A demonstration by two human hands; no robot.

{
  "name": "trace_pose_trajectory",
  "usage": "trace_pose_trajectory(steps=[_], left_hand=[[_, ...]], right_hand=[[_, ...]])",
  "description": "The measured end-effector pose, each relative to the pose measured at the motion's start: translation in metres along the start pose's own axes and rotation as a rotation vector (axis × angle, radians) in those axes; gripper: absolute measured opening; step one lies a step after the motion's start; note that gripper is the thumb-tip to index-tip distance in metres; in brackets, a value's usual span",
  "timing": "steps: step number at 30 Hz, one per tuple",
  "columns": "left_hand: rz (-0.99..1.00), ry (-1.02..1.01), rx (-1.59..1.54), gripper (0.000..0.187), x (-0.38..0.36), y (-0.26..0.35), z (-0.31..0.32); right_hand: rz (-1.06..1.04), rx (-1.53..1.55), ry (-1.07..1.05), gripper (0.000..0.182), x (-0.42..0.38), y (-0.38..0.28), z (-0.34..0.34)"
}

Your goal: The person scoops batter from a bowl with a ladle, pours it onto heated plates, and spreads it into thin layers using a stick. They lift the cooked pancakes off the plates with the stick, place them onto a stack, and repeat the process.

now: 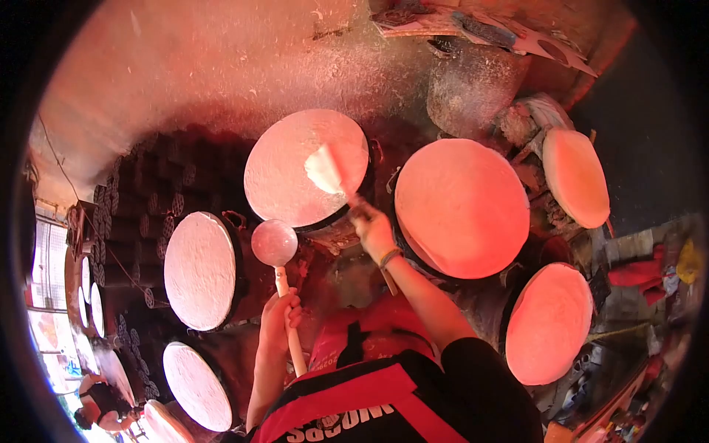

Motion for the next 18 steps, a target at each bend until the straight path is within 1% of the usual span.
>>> trace_pose_trajectory(steps=[1,2,3,5,6,7,9,10,11,12,13,14,15,17,18], left_hand=[[0.001,-0.004,0.002,0.015,0.001,0.002,0.001],[-0.01,-0.012,0.016,0.015,0.001,0.003,0.004],[-0.022,-0.018,0.031,0.014,0.002,0.004,0.006],[-0.012,-0.031,0.057,0.015,0.014,0.008,0.004],[0.0,-0.04,0.078,0.015,0.023,0.009,0.004],[-0.001,-0.044,0.078,0.015,0.035,0.013,0.006],[0.043,-0.06,0.148,0.012,0.065,0.027,0.01],[0.061,-0.081,0.179,0.01,0.083,0.035,0.014],[0.078,-0.103,0.211,0.009,0.102,0.041,0.019],[0.097,-0.093,0.23,0.009,0.121,0.045,0.024],[0.116,-0.083,0.25,0.01,0.139,0.049,0.031],[0.113,-0.084,0.252,0.01,0.153,0.048,0.039],[0.104,-0.031,0.277,0.009,0.165,0.045,0.045],[0.078,0.075,0.293,0.012,0.175,0.038,0.06],[0.039,0.047,0.261,0.013,0.181,0.03,0.067]], right_hand=[[0.068,0.061,0.08,0.036,0.007,-0.004,-0.008],[0.041,0.205,0.187,0.032,0.022,0.002,-0.011],[0.04,0.206,0.189,0.032,0.018,0.0,-0.011],[0.257,-0.023,0.002,0.029,0.002,0.01,-0.004],[0.157,-0.079,-0.09,0.031,-0.012,0.006,-0.003],[0.156,-0.08,-0.087,0.031,-0.024,0.004,-0.011],[0.166,-0.097,-0.184,0.041,-0.045,0.001,-0.021],[0.073,-0.087,-0.167,0.044,-0.046,0.001,-0.025],[0.072,-0.086,-0.164,0.044,-0.036,0.023,-0.028],[-0.258,-0.14,0.009,0.044,-0.018,0.038,-0.039],[-0.587,-0.193,0.186,0.045,-0.017,0.038,-0.049],[-0.176,0.048,0.16,0.043,-0.018,0.051,-0.048],[-0.171,0.049,0.164,0.043,-0.021,0.051,-0.041],[0.082,0.141,0.07,0.038,-0.027,0.066,-0.017],[0.214,0.201,0.001,0.033,-0.045,0.055,-0.003]])
Point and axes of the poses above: each hand's wrist, its own x-axis towards the middle knuckle, its own z-axis out of the palm, y = z × x, the point moved 6 cm from there along x, towards the middle knuckle, and after that the axes turned 5 degrees about y, right-handed, at the moved point
